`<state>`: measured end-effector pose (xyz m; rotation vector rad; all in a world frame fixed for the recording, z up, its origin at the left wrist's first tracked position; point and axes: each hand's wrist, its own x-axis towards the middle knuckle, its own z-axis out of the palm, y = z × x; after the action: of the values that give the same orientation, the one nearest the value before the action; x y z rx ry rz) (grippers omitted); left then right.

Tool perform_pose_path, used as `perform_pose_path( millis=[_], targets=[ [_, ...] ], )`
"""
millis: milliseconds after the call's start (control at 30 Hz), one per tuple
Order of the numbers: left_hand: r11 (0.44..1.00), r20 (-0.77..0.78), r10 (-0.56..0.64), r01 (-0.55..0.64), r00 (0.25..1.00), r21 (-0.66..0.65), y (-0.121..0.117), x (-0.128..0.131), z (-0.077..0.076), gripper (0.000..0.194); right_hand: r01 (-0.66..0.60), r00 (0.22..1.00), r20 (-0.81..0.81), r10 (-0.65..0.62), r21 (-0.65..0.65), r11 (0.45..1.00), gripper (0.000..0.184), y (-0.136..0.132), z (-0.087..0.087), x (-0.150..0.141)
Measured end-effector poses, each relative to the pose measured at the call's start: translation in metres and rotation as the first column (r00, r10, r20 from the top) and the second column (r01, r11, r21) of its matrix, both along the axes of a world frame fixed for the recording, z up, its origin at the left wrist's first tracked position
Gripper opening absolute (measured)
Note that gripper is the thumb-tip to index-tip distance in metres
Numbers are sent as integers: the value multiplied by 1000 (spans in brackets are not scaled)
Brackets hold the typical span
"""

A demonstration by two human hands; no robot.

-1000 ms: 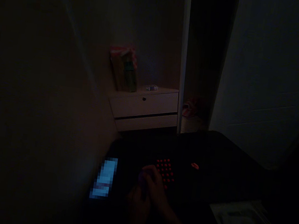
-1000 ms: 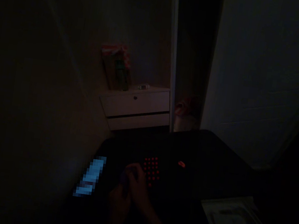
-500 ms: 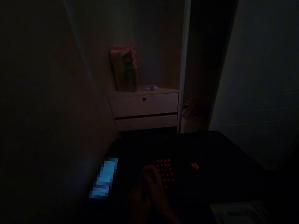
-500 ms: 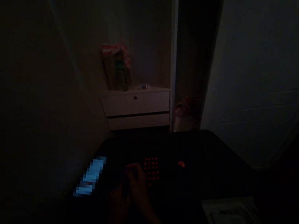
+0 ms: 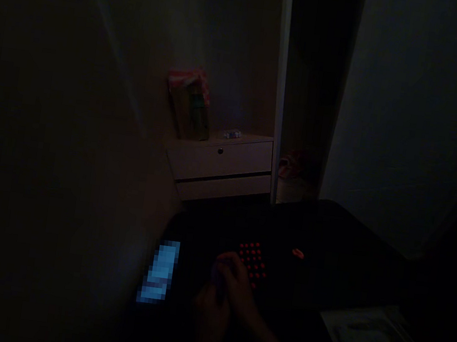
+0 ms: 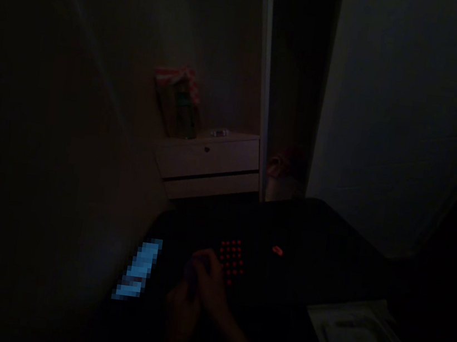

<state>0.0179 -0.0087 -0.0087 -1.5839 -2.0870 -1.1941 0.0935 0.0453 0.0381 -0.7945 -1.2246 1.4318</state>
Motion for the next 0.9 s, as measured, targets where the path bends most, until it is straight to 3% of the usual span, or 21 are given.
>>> perform_pose_path(
  millis=[900],
  targets=[
    [997,114,-44,50,992,-53,-3,2,5,17,-9,1000,-24,9,-19,1000,14,-2,4,1]
  ],
)
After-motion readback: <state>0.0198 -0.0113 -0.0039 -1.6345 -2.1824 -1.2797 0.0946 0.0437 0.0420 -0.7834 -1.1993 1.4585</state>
